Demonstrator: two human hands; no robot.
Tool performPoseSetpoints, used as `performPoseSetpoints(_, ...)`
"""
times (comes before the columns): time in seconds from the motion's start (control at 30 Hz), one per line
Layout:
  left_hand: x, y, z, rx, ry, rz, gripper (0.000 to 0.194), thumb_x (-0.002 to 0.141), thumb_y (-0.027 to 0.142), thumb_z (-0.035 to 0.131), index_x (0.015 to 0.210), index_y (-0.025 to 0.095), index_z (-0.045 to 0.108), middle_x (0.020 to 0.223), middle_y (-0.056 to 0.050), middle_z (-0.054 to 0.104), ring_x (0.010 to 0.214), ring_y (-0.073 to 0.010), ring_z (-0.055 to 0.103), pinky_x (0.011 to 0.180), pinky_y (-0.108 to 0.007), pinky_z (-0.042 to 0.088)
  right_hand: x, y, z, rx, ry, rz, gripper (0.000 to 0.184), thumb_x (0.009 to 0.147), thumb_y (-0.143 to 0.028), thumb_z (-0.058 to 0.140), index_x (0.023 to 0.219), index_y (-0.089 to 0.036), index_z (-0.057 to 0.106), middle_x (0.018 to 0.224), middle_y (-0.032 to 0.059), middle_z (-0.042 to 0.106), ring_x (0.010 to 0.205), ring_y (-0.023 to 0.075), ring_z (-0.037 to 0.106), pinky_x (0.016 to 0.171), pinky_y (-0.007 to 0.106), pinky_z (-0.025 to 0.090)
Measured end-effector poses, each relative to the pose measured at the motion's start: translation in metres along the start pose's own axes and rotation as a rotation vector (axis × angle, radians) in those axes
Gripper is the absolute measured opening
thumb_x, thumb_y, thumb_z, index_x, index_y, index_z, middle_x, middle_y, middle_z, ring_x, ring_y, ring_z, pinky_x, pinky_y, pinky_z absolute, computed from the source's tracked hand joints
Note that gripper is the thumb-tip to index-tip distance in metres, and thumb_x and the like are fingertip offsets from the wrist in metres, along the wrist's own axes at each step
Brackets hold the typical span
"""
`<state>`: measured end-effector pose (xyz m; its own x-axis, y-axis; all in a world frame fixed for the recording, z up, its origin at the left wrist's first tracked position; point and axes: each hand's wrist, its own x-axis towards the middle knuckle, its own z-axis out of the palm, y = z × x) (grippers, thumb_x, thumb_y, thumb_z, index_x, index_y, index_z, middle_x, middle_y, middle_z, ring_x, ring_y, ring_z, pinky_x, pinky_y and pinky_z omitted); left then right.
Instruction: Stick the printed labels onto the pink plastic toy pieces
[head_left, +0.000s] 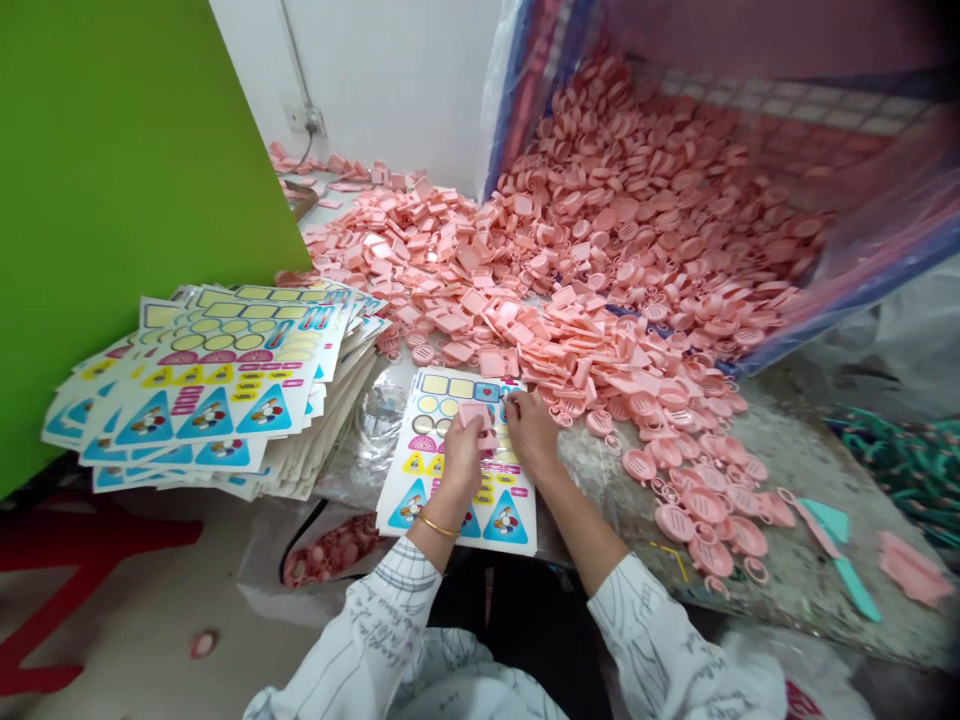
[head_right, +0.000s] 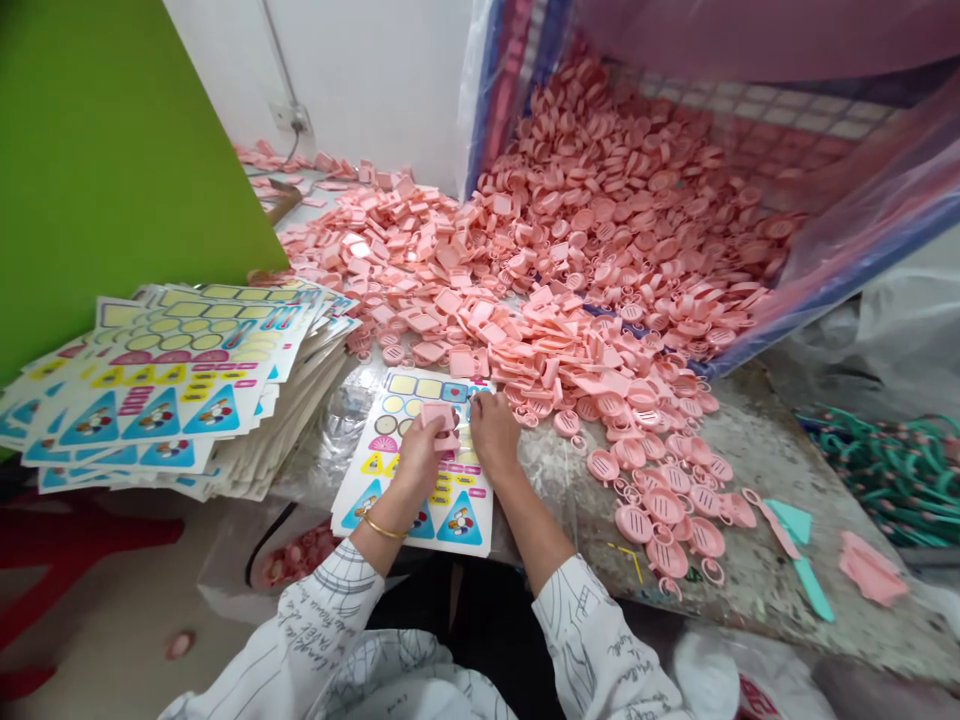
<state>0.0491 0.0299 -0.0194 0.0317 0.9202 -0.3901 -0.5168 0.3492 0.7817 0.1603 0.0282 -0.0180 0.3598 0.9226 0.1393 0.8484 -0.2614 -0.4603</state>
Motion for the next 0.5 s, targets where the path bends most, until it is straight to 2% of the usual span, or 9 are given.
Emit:
performPoseSetpoints(0.17, 0.001, 0.003, -0.001, -0.001, -0.011, -0.033, 0.023, 0.067, 0.02, 0.062, 0.089, 0.015, 0.063, 0.079, -0.005, 0.066, 0.067, -0.0139, 0.06, 0.059, -0.023, 0.047, 0.006, 0.004, -0.005, 0.06, -0.066, 0.018, 0.023, 0.095, -0.032, 0.047, 0.102, -0.025, 0.068, 0.102, 0.0036, 0.066, 0.092, 0.0172, 0.06, 0.075, 0.026, 0.04)
performPoseSetpoints(0.23, 0.002, 0.003, -0.001, 0.023, -0.021, -0.027, 0.022, 0.067, 0.021, 0.062, 0.088, 0.015, 0.062, 0.078, -0.005, 0.066, 0.065, -0.0133, 0.059, 0.057, -0.023, 0.045, 0.015, 0.0, -0.009, 0.014, -0.117, 0.082, 0.025, 0.094, -0.04, 0.049, 0.098, -0.025, 0.069, 0.099, 0.0036, 0.068, 0.089, 0.0182, 0.063, 0.073, 0.027, 0.041)
performPoseSetpoints(0.3, 0.001, 0.003, -0.002, 0.057, -0.035, 0.001, 0.02, 0.067, 0.021, 0.062, 0.086, 0.016, 0.061, 0.075, -0.003, 0.064, 0.061, -0.0121, 0.056, 0.055, -0.022, 0.044, 0.028, -0.007, -0.014, -0.096, -0.173, 0.135, 0.035, 0.091, -0.052, 0.052, 0.093, -0.022, 0.071, 0.094, 0.0073, 0.071, 0.089, 0.0222, 0.065, 0.072, 0.03, 0.042)
performPoseSetpoints(0.4, 0.001, 0.002, -0.004, 0.091, -0.05, 0.039, 0.019, 0.066, 0.022, 0.063, 0.085, 0.016, 0.06, 0.072, -0.001, 0.062, 0.058, -0.0109, 0.053, 0.054, -0.021, 0.042, 0.054, -0.021, -0.021, -0.27, -0.257, 0.127, 0.047, 0.08, -0.062, 0.063, 0.087, -0.017, 0.073, 0.092, 0.015, 0.072, 0.093, 0.0292, 0.067, 0.075, 0.035, 0.044)
performPoseSetpoints(0.5, 0.0, 0.001, -0.005, 0.093, -0.046, 0.029, 0.021, 0.067, 0.024, 0.064, 0.087, 0.017, 0.061, 0.075, -0.002, 0.064, 0.06, -0.012, 0.056, 0.056, -0.022, 0.043, 0.079, -0.032, -0.03, -0.327, -0.331, 0.101, 0.045, 0.067, -0.059, 0.075, 0.083, -0.016, 0.073, 0.089, 0.0155, 0.072, 0.093, 0.0305, 0.066, 0.076, 0.037, 0.044)
